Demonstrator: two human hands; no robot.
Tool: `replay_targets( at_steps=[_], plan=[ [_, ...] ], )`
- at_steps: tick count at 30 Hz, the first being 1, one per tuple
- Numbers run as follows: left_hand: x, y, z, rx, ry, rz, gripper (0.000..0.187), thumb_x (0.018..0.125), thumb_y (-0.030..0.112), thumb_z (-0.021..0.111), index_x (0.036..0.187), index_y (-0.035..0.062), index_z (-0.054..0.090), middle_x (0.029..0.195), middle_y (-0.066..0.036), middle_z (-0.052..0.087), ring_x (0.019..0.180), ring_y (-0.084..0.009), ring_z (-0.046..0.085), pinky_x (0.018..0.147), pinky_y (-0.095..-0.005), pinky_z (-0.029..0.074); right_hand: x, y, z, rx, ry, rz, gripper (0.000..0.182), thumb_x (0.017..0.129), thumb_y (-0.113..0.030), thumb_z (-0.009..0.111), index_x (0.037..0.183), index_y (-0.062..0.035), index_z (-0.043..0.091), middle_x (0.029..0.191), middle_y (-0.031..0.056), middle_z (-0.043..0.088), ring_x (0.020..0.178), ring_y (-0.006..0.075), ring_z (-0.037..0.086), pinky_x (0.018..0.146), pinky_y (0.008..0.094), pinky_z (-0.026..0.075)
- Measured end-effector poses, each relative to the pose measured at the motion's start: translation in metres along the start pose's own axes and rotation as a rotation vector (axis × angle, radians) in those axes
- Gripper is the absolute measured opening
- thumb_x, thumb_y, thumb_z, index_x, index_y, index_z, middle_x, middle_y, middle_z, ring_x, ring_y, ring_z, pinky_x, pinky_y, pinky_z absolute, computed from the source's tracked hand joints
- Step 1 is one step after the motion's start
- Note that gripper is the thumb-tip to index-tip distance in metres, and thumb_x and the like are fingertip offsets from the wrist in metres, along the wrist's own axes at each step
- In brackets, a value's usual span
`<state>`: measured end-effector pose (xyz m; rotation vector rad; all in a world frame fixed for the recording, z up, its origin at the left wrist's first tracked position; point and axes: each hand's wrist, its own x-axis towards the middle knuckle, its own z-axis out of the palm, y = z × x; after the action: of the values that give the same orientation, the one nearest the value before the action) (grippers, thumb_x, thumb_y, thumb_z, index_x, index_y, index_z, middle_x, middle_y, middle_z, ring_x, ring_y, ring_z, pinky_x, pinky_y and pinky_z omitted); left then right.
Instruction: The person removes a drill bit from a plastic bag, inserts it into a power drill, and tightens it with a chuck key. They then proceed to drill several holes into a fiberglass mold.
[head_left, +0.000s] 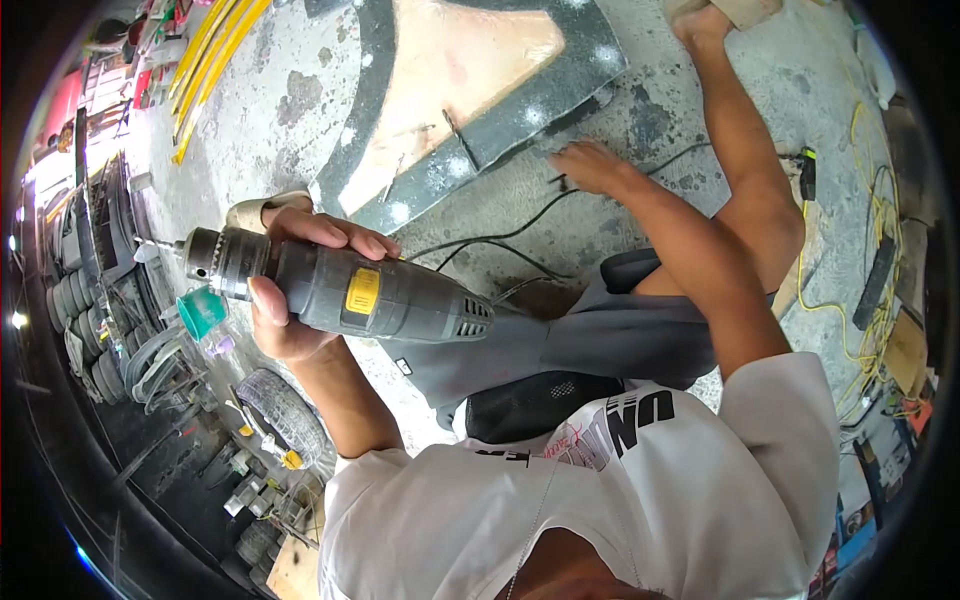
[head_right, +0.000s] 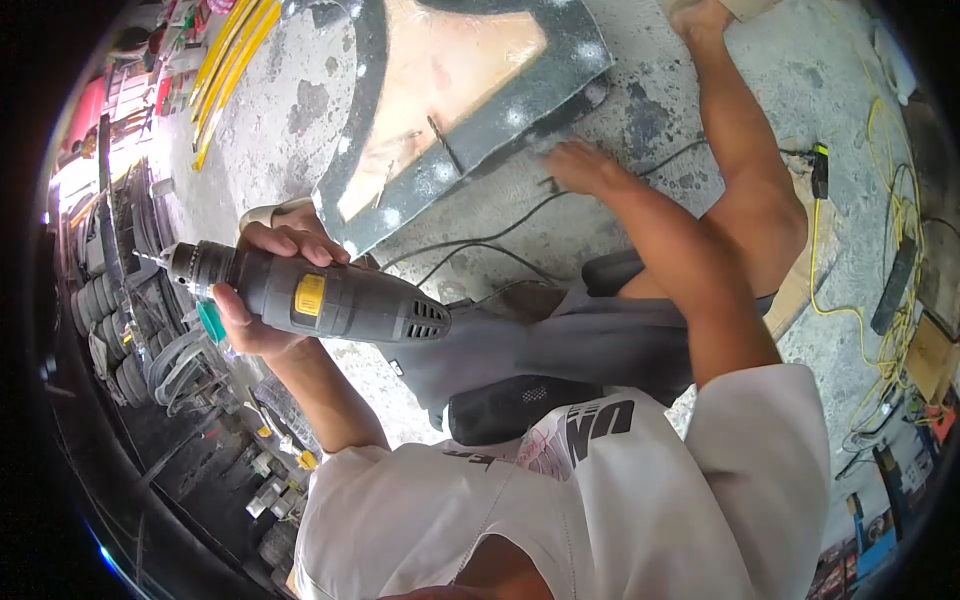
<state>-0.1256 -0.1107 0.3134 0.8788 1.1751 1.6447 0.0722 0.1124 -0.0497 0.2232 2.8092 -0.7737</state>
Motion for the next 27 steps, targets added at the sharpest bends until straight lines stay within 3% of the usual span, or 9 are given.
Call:
replay_targets(
  at_steps=[1, 4, 7, 10, 11, 14, 22, 23, 27],
  plan=[
    [-0.002, 0.0, 0.0, 0.002, -0.007, 0.013, 0.074, 0.093, 0.066, 0.057, 0.108, -0.0069, 0.053, 0.095, -0.028, 0.065, 0.089, -0.0376, 0.068, 0.086, -0.0533, 0.055, 0.001, -0.024, -0.041, 0.045, -0.145, 0.005, 0.033, 0.091, -0.004, 0.058, 0.124, -0.0062, 0.063, 0.119, 0.0182, 0.067, 0.118, 0.0374, 0.061, 0.103, 0.0466, 0.046],
    [-0.006, 0.002, 0.007, -0.058, 0.023, 0.105, 0.075, 0.09, 0.071, 0.058, 0.103, -0.0031, 0.055, 0.087, -0.025, 0.065, 0.079, -0.036, 0.069, 0.075, -0.0491, 0.058, -0.015, -0.087, -0.111, 0.533, 0.059, -0.143, 0.029, 0.088, 0.001, 0.064, 0.116, -0.0033, 0.063, 0.104, 0.0214, 0.069, 0.101, 0.0411, 0.065, 0.091, 0.0476, 0.05],
    [0.002, 0.005, -0.003, -0.238, -0.298, 0.195, 0.076, 0.084, 0.073, 0.067, 0.103, -0.0001, 0.059, 0.085, -0.021, 0.069, 0.073, -0.0347, 0.069, 0.068, -0.0461, 0.058, -0.011, -0.106, -0.11, 0.708, 0.234, -0.214, 0.028, 0.09, 0.0, 0.062, 0.118, -0.0043, 0.063, 0.103, 0.0182, 0.07, 0.097, 0.0364, 0.066, 0.085, 0.0451, 0.051],
    [0.035, 0.03, -0.005, -0.243, -0.693, 0.205, 0.065, 0.09, 0.064, 0.068, 0.107, 0.001, 0.063, 0.089, -0.021, 0.073, 0.075, -0.036, 0.074, 0.06, -0.0444, 0.059, -0.01, -0.122, -0.122, 0.781, 0.129, -0.034, 0.027, 0.093, 0.0, 0.06, 0.12, -0.0034, 0.063, 0.1, 0.0158, 0.07, 0.091, 0.0308, 0.067, 0.081, 0.0408, 0.052],
    [0.04, 0.035, -0.003, -0.261, -0.75, 0.206, 0.06, 0.093, 0.061, 0.066, 0.105, 0.0016, 0.064, 0.089, -0.02, 0.074, 0.074, -0.0356, 0.075, 0.059, -0.0435, 0.061, -0.015, -0.135, -0.141, 1.097, 0.058, -0.013, 0.024, 0.094, -0.001, 0.059, 0.118, -0.0017, 0.062, 0.099, 0.0144, 0.07, 0.087, 0.0264, 0.067, 0.079, 0.0373, 0.052],
    [0.047, 0.037, 0.008, -0.322, -0.802, 0.164, 0.048, 0.095, 0.054, 0.065, 0.096, 0.0066, 0.063, 0.082, -0.014, 0.075, 0.065, -0.0261, 0.075, 0.055, -0.0358, 0.06, -0.02, -0.145, -0.174, 1.059, 0.094, -0.104, 0.022, 0.095, -0.002, 0.06, 0.116, -0.0003, 0.061, 0.1, 0.0141, 0.071, 0.088, 0.0245, 0.068, 0.079, 0.036, 0.053],
    [0.066, -0.002, 0.039, -0.457, -0.947, -0.012, 0.072, 0.089, 0.067, 0.066, 0.103, -0.0032, 0.065, 0.085, -0.024, 0.073, 0.072, -0.036, 0.074, 0.061, -0.0433, 0.062, -0.01, -0.114, -0.176, 0.663, 0.673, 0.029, 0.022, 0.094, 0.002, 0.059, 0.115, 0.0009, 0.061, 0.103, 0.0137, 0.071, 0.094, 0.0207, 0.069, 0.079, 0.0346, 0.053],
    [0.071, -0.001, 0.045, -0.454, -0.977, -0.016, 0.072, 0.089, 0.067, 0.066, 0.103, -0.0034, 0.065, 0.084, -0.024, 0.073, 0.072, -0.0362, 0.074, 0.061, -0.0438, 0.061, -0.017, -0.108, -0.186, 0.972, 0.454, 0.149, 0.019, 0.093, 0.003, 0.06, 0.111, 0.0025, 0.062, 0.099, 0.0112, 0.069, 0.091, 0.0137, 0.065, 0.078, 0.0309, 0.051],
    [0.072, 0.013, 0.048, -0.431, -0.943, 0.002, 0.071, 0.091, 0.066, 0.064, 0.101, -0.0046, 0.065, 0.082, -0.024, 0.073, 0.07, -0.0362, 0.074, 0.058, -0.0449, 0.062, -0.036, -0.085, -0.206, 1.201, 0.599, -0.101, 0.017, 0.093, 0.001, 0.06, 0.11, -0.0004, 0.061, 0.093, 0.0019, 0.064, 0.086, 0.008, 0.059, 0.08, 0.0262, 0.048]
  ],
)
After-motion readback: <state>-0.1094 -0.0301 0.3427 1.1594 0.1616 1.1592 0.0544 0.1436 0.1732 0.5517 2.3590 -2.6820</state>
